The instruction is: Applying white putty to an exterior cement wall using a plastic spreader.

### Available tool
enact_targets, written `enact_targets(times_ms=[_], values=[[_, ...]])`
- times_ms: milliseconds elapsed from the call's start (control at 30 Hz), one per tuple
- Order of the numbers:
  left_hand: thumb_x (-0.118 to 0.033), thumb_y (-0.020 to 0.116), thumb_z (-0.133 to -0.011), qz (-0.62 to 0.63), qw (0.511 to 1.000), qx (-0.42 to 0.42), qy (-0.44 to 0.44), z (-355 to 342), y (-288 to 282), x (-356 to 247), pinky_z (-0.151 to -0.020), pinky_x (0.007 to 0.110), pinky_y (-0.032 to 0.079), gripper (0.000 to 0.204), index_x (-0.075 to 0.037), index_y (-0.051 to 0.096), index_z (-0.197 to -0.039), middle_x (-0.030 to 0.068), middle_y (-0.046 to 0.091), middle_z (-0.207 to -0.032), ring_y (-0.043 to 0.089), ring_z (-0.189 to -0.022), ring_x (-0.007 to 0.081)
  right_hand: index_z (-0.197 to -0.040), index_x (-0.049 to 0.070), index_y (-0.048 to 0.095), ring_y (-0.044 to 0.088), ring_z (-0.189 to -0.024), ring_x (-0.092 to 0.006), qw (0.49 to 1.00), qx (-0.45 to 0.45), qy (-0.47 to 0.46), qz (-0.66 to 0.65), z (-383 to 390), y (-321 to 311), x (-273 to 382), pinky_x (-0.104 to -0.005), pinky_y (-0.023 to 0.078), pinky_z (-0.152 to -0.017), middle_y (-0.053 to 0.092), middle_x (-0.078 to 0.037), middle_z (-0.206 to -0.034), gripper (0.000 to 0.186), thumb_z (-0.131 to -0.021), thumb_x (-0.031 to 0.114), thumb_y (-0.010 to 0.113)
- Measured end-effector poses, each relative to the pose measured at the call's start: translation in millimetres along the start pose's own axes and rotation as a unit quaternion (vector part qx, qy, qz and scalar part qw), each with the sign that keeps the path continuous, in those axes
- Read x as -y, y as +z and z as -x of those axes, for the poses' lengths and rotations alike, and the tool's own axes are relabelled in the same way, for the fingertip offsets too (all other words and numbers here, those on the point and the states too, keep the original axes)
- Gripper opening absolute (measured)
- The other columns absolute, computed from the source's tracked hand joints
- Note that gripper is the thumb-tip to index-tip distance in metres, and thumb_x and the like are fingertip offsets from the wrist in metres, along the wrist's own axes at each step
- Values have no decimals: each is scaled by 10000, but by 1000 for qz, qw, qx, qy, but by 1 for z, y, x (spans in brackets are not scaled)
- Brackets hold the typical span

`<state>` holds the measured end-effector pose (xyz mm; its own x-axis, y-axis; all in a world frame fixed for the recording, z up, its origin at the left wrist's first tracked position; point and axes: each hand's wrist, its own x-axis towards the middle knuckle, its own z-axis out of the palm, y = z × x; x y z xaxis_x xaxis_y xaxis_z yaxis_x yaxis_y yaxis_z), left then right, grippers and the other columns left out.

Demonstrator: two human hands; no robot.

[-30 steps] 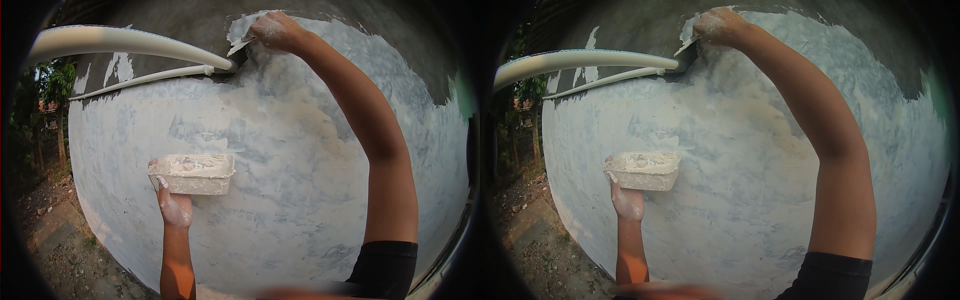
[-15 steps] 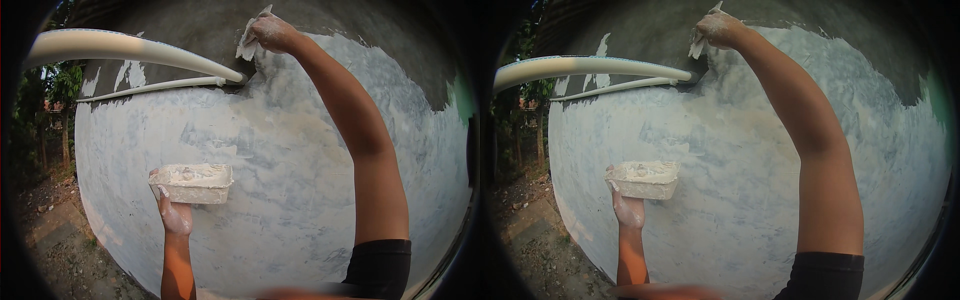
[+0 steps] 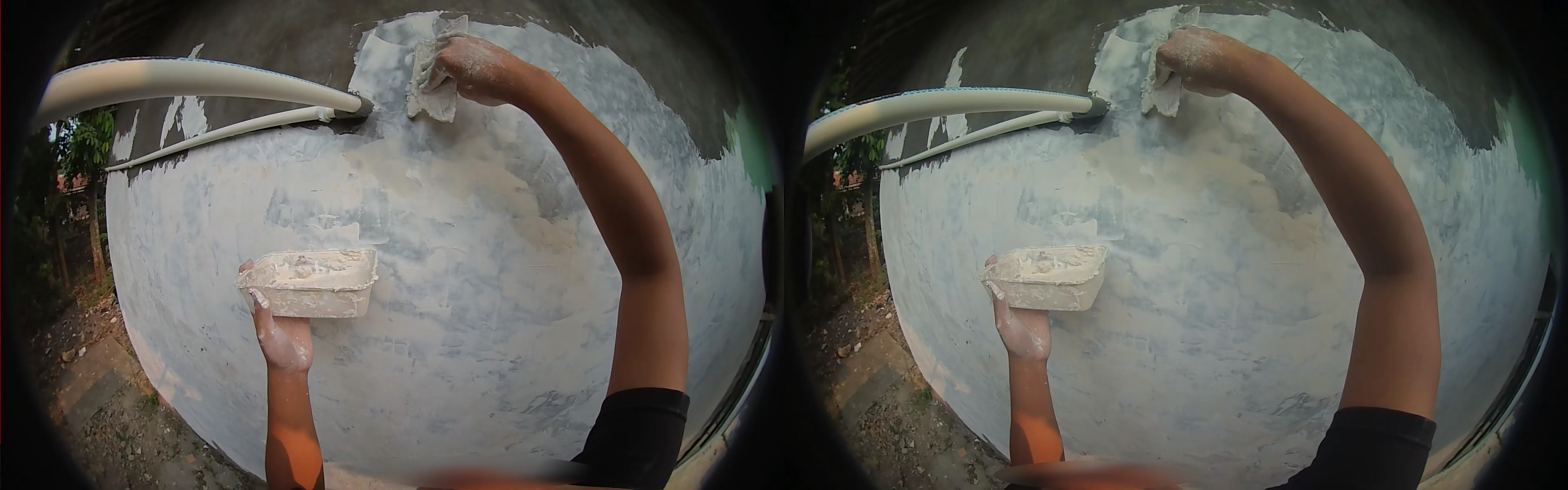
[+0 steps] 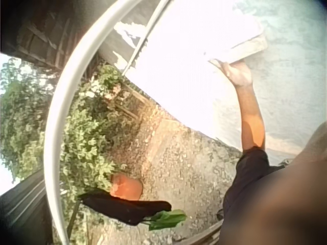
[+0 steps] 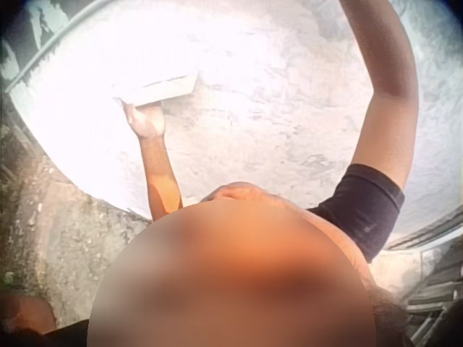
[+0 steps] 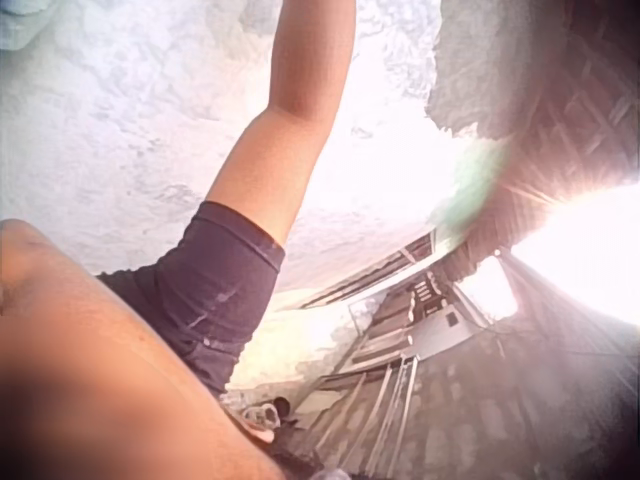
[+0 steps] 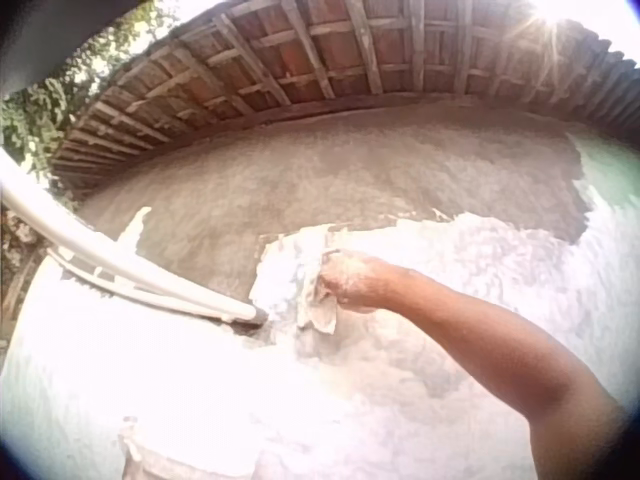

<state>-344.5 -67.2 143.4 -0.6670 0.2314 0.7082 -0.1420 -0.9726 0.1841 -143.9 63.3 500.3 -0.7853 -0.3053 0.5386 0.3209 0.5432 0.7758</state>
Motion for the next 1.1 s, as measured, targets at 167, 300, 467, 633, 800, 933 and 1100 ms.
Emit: enact_targets(times_ms=[167,300,467,633,800,933,1100], values=[[-442,449,-1008,-10,1000,19,4,5,-6,-5,-1120,497,304,614,-188,214,-1516,105,372,-1455,364,-1354,303,-971,57,753,663,-982,-314,990,-16,-16,137,-41,-36,10,-413,522,-885,704,-163,-950,338,-722,-108,596],[-443,458,-1004,-29,1000,6,7,11,-13,-19,-1119,498,304,618,-195,215,-1516,104,372,-1458,367,-1352,306,-977,38,737,649,-1013,-319,993,-79,-26,88,-79,-5,6,-403,497,-945,702,-161,-957,326,-717,-93,590],[-451,451,-1007,-52,998,-12,14,12,-13,-21,-1120,502,303,626,-180,211,-1518,107,361,-1467,361,-1358,309,-959,61,736,632,-1048,-340,991,-68,-56,105,-77,37,-6,-418,521,-903,706,-154,-959,269,-733,-29,621],[-471,441,-1008,-21,1000,-13,12,5,-7,-9,-1128,505,296,642,-166,204,-1521,114,343,-1476,342,-1372,314,-964,59,747,635,-1039,-339,990,-107,-70,61,-44,65,-18,-418,515,-927,705,-157,-970,308,-726,-61,592],[-470,427,-1013,-17,999,-33,11,6,-4,-1,-1131,503,293,639,-166,199,-1525,117,335,-1484,340,-1374,318,-939,67,749,648,-1021,-326,983,-88,-156,34,3,36,-12,-415,534,-876,706,-149,-930,283,-745,-68,594],[-473,426,-1012,-23,999,-23,7,8,-8,-9,-1131,505,291,644,-165,193,-1529,117,327,-1491,332,-1380,320,-945,93,754,665,-975,-320,991,44,-35,123,1,-5,7,-404,548,-841,711,-131,-916,277,-760,-54,611],[-467,431,-1011,-35,999,-22,20,11,-13,-23,-1129,509,292,643,-168,193,-1528,120,332,-1486,333,-1378,319,-972,128,759,678,-943,-308,980,-63,-37,183,-21,-8,17,-407,553,-815,715,-120,-907,288,-785,-28,605]])
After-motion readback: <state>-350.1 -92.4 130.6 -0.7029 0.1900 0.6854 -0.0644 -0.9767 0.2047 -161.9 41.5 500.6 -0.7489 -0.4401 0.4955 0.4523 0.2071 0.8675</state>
